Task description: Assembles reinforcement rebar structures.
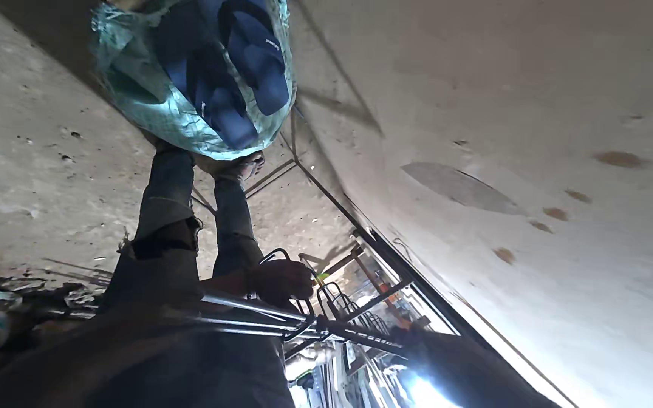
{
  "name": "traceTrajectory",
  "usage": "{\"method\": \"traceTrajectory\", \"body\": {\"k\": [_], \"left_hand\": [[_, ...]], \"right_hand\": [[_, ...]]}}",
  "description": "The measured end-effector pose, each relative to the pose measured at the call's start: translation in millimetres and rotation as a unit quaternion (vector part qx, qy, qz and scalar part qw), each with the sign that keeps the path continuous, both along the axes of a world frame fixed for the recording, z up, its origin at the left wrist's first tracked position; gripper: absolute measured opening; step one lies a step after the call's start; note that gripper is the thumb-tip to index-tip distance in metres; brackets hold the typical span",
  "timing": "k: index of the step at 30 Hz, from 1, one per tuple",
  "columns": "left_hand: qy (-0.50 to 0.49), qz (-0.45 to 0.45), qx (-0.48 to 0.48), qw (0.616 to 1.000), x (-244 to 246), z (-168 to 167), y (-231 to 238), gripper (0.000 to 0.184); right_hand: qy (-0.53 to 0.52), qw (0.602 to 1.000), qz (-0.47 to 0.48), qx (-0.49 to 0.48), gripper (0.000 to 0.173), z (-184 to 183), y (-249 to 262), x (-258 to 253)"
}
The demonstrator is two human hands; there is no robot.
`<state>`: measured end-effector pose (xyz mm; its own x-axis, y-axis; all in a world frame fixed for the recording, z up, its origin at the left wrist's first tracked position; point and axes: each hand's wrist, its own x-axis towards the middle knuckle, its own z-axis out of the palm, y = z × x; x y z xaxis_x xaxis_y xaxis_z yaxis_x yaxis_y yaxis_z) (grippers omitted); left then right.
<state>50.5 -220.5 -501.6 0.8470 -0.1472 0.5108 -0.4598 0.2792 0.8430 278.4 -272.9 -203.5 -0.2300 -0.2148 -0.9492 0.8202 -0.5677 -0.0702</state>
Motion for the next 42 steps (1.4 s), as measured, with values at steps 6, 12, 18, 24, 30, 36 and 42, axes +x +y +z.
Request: {"method": "traceTrajectory", "body": {"k": [6, 12, 18, 24, 30, 36, 42], "left_hand": [[0.014, -0.026, 0.009, 1.0, -3, 2, 1, 0.029], [0.002, 0.002, 0.011, 1.0, -3, 0, -1, 0.027], [-0.01, 0.024, 0.012, 1.0, -2, 1, 0, 0.026], [-0.011, 0.019, 0.017, 1.0, -2, 2, 0, 0.029], [-0.014, 0.032, 0.018, 0.999, -4, 1, 1, 0.03], [-0.009, 0.038, 0.011, 0.999, -5, 1, -2, 0.03], [0.012, 0.023, 0.012, 1.0, -7, 0, -4, 0.025]], "right_hand": [[0.005, 0.993, -0.058, -0.1, 0.043, -16, -20, 7], [-0.046, 0.929, 0.132, 0.342, 0.022, 29, -31, -7], [-0.065, 0.872, 0.196, 0.445, 0.02, 34, -49, -10], [-0.027, 0.882, 0.192, 0.429, 0.026, 28, -33, 8], [-0.008, 0.831, 0.235, 0.505, 0.028, 6, -62, 27], [0.074, 0.83, 0.193, 0.518, 0.036, -3, -47, 50], [0.033, 0.996, 0.073, 0.049, 0.034, -3, 8, 24]]}}
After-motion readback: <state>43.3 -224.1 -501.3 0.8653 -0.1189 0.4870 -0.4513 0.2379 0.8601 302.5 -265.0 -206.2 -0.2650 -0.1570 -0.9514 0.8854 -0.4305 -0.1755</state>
